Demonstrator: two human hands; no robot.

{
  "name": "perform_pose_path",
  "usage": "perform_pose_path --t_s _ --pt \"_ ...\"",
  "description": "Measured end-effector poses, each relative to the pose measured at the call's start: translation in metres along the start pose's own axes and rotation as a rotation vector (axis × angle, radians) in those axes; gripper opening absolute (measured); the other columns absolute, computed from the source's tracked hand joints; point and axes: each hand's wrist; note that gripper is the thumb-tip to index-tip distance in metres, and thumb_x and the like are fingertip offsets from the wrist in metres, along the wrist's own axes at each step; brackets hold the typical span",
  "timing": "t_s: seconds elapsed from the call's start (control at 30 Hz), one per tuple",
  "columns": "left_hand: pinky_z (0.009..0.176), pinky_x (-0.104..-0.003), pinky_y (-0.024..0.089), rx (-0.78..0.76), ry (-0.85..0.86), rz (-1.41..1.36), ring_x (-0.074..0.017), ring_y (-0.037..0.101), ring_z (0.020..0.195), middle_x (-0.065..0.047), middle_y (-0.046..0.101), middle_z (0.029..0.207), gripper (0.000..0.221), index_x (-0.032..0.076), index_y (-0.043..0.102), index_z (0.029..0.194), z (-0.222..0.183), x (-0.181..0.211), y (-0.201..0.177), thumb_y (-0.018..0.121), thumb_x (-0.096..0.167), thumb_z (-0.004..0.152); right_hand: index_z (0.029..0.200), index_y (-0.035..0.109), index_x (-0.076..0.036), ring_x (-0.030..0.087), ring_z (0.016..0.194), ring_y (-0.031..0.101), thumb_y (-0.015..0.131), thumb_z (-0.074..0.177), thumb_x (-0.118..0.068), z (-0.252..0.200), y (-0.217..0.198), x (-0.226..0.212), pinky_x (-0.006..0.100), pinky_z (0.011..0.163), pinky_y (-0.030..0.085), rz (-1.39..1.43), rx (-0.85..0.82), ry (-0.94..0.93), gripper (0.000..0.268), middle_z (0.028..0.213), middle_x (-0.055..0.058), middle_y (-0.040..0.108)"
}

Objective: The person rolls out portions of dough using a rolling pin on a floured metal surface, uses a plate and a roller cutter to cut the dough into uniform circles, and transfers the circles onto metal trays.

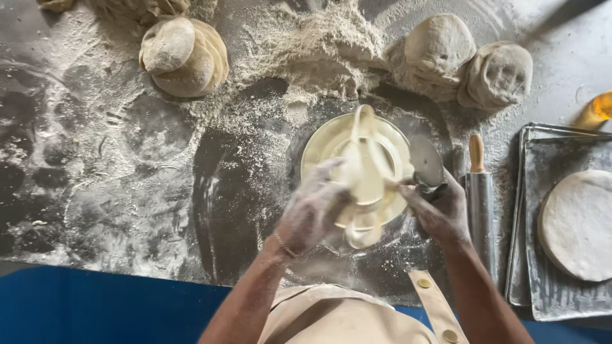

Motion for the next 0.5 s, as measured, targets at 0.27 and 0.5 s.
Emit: perform_pose_path --t_s 0.27,0.5 --pt "0.085 -0.033 0.063 -0.159 -0.047 -0.375 -0.0157 0.077 0.082 -0.009 0.078 0.095 0.008 0.004 0.075 0.099 0.061 0.003 -0.030 0.077 0.008 0.093 0.104 0.075 0.002 0.008 0.050 0.057 0.079 0.086 -0.012 -0.017 0.030 -0.057 0.024 0.044 0.044 0.204 0.041 0.131 0.023 0.064 0.004 0.066" --pt "0.069 -0.024 0.062 0.272 0.209 0.210 -0.0136 0.074 0.082 -0.011 0.076 0.098 0.015 0.007 0.073 0.101 0.198 -0.109 -0.183 0.063 0.012 0.111 0.106 0.070 0.000 0.011 0.056 0.059 0.077 0.084 -0.008 -0.043 -0.011 0.041 0.027 0.049 0.048 0.298 0.178 0.177 0.025 0.075 0.005 0.069"
Point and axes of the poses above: each hand's wrist, its own z-axis towards the middle knuckle, its own y-axis out of the palm, x = y × z
